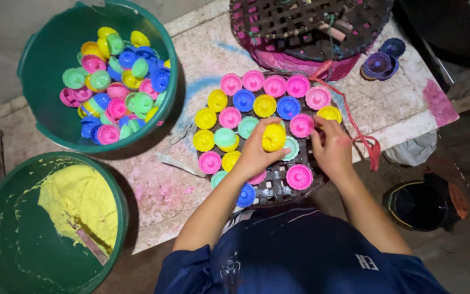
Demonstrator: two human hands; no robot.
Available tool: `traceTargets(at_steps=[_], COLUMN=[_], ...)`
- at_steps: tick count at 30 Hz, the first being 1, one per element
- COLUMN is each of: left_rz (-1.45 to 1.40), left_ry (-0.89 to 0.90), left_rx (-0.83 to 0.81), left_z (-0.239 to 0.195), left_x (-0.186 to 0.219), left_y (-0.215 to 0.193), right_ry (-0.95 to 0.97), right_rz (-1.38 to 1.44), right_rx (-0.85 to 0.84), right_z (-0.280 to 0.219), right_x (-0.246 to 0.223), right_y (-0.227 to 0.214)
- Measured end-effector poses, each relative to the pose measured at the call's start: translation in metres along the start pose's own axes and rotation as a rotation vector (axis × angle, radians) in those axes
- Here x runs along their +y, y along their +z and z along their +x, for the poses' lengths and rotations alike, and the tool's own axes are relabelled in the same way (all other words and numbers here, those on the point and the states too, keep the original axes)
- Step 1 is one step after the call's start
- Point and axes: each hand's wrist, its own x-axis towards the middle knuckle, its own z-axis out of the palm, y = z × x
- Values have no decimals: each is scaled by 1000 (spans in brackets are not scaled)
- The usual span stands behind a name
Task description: The person arranges colorful plastic cupcake molds on a woven tray and then uses a manual extruder to fill them with yellow paste. The person repeatedly scoops paste into the extruder and presses it into each mold, working across the tray.
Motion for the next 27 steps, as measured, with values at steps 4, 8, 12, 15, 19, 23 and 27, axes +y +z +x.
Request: traceTargets(at_steps=[4, 8, 12, 15, 19, 23, 27], left_rz=[27, -186, 48, 214, 364, 374, 216], left_ry=[8, -147, -155, -43, 78, 205, 68], left_rx=[93, 61, 1, -56, -146, 21, -4], left_z=[-3, -7, -16, -19, -12, -4, -9], left_x=[-6, -7, -5, -1, 7, 12, 8], left_y=[2, 4, 2, 8, 18, 16, 0], right_ry=[94, 127, 225, 288, 188, 31, 70], right_rz=[37, 75, 36, -121, -115, -145, -106], right_rx=[-134, -209, -96, 4, 57, 88, 6], right_z=[-15, -23, -31, -32, -28, -34, -43], right_x=[-11, -13, 9, 36, 48, 33, 14], right_y=[13, 28, 1, -31, -43, -44, -37])
